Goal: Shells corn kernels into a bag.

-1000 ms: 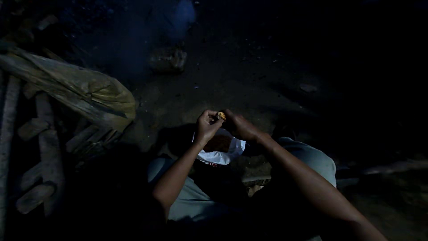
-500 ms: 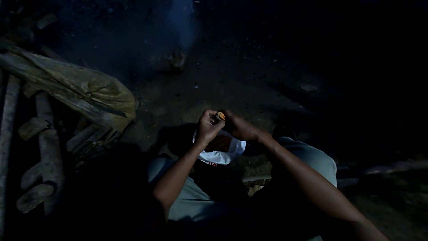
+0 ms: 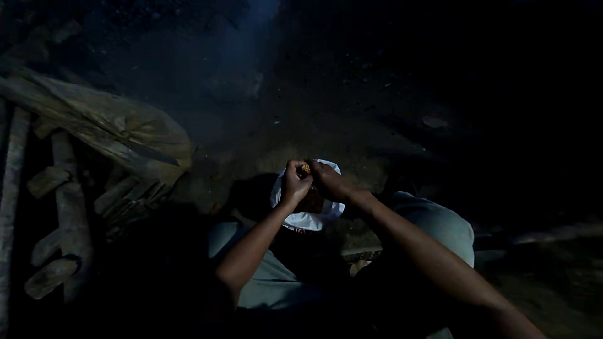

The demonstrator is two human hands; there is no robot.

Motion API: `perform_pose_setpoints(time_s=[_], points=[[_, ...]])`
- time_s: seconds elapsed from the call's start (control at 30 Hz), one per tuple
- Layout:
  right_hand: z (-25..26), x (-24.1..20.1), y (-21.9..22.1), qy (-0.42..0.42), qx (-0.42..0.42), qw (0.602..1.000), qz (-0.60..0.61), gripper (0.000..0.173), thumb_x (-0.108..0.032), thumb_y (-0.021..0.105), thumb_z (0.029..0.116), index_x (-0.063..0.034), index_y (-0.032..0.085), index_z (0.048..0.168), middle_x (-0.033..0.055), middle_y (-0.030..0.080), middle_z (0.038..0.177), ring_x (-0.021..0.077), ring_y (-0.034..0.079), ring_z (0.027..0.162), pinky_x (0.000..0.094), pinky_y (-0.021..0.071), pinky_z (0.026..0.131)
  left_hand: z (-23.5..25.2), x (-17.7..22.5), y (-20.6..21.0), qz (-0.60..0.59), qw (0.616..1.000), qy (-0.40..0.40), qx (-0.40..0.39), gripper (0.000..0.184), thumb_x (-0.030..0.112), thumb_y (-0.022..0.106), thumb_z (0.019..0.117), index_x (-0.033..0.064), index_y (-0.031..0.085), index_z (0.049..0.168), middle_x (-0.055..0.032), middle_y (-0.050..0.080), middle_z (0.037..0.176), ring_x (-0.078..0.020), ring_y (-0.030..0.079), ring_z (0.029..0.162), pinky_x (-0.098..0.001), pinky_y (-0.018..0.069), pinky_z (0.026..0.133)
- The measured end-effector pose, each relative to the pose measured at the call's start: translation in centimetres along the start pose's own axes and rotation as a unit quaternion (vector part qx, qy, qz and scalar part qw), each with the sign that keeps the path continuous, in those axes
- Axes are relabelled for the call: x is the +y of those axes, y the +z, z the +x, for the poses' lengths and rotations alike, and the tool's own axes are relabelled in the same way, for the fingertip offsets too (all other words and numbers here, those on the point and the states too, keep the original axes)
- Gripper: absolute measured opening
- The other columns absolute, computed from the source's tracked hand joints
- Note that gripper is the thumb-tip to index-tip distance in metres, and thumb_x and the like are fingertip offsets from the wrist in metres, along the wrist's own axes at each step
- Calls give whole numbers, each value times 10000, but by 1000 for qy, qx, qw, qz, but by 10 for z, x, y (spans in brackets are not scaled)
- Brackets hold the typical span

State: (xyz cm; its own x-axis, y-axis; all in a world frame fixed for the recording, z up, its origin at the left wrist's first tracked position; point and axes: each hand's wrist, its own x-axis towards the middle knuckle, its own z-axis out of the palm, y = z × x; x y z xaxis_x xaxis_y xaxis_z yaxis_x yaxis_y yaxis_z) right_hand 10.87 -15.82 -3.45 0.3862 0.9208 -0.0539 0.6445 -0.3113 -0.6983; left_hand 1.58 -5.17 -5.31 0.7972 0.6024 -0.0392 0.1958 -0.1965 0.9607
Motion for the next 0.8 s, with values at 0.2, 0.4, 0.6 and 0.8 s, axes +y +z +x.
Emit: perform_pose_setpoints(time_s=[0.2,0.4,0.6,0.8], points=[[-10,-14,-41,91,-30,991,90,598,2,681,951,44,388,1471,263,645,1188,386,676,1058,538,535,949,7,22,-27,-11,990,-59,-124,461,-22,696,916,-73,538,1346,-210,650,1202,-224,638,1046,-385,532,923],[-17,2,-55,27,-20,995,91,427,-123,732,949,-6,592,1334,196,681,1092,293,671,953,498,535,884,5,36,-41,-68,986,-61,-143,289,44,577,1014,-86,601,1271,-164,664,1129,-154,644,954,-322,547,877],[-19,-2,-52,-24,-4,994,102,398,-127,680,986,-51,593,1367,161,694,1073,236,685,897,450,558,855,8,39,-42,-137,983,-46,-114,226,72,575,1032,-62,660,1194,-59,706,898,-69,655,736,-226,565,693],[-24,-5,-54,-55,40,993,95,395,-100,689,972,-38,608,1354,156,705,1042,217,682,864,417,556,827,4,44,-42,-153,982,-32,-106,240,16,588,1002,-67,645,1220,-76,695,952,-83,665,775,-239,580,737]])
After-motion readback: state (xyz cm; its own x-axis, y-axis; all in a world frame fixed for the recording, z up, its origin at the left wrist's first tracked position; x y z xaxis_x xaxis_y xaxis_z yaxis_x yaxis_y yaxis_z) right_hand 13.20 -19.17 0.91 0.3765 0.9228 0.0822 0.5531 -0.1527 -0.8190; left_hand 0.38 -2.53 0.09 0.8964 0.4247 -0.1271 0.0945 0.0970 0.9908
